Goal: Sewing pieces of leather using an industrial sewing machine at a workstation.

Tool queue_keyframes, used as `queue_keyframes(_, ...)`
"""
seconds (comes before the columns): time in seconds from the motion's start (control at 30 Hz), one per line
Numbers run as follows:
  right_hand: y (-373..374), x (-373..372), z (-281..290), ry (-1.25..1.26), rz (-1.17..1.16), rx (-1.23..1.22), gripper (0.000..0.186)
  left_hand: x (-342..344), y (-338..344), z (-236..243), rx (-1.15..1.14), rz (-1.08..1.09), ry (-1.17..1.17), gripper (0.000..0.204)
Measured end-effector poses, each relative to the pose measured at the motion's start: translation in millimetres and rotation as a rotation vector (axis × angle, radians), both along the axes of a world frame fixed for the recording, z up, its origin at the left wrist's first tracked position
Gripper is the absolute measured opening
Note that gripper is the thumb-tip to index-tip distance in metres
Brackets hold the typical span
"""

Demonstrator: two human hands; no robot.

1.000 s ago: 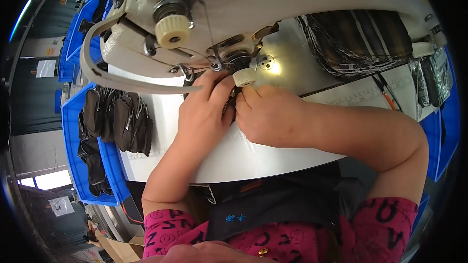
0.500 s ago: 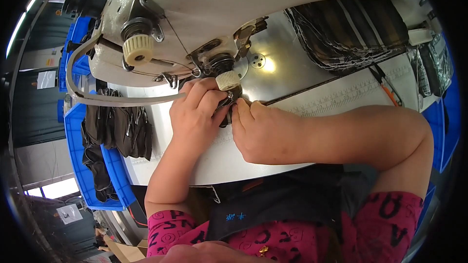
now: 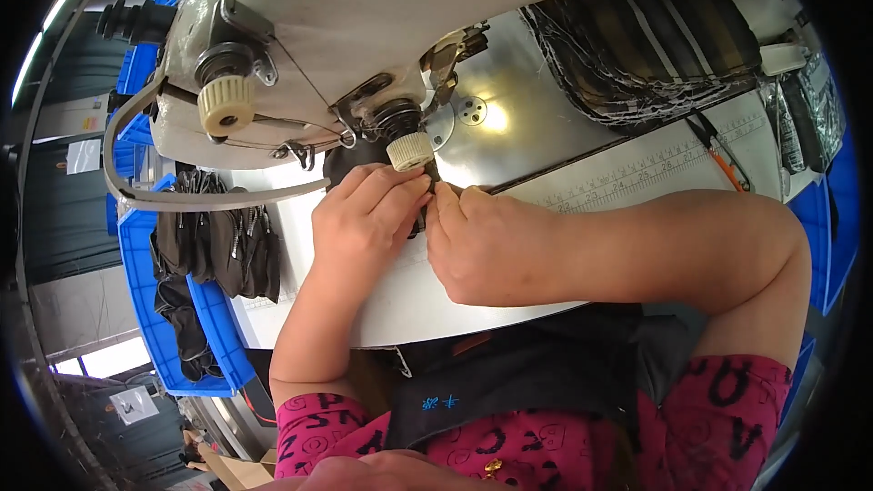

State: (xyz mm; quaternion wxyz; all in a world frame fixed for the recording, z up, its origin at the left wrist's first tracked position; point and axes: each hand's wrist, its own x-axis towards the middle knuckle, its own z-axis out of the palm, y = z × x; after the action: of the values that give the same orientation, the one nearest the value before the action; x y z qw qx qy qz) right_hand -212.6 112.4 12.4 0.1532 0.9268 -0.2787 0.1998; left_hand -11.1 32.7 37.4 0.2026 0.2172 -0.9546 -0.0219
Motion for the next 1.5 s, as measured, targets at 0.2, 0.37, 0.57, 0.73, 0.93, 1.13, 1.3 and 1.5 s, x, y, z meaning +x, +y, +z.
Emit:
queue_keyframes(0.2, -1, -1, 0, -0.009, 0.004, -0.018, 0.032, 0, 1, 7, 0.070, -0.009, -0.062, 0.034)
queue_keyframes(0.37, -3, -2, 4, 0.014, 0.012, -0.003, 0.030, -1, 1, 4, 0.043, -0.006, -0.016, 0.034)
queue_keyframes(0.57, -2, -3, 5, 0.025, 0.018, 0.015, 0.030, -2, 9, -2, 0.014, 0.045, 0.022, 0.034)
queue_keyframes(0.73, -2, 0, 2, 0.003, 0.007, 0.012, 0.030, -2, 10, 0, 0.070, 0.085, -0.037, 0.034)
queue_keyframes(0.93, -10, 2, -3, -0.049, -0.029, -0.039, 0.028, -5, 2, -6, 0.011, 0.109, -0.028, 0.029)
queue_keyframes(1.13, -15, 2, -5, -0.099, -0.082, 0.042, 0.023, -9, -9, -11, -0.013, 0.127, 0.010, 0.026)
queue_keyframes(1.3, -19, 0, -2, -0.127, -0.101, 0.071, 0.019, -10, -11, -12, -0.016, 0.162, 0.035, 0.022)
queue_keyframes(1.5, -17, -5, 5, -0.044, -0.093, 0.165, 0.027, 6, -20, -7, 0.337, 0.208, 0.149, 0.029)
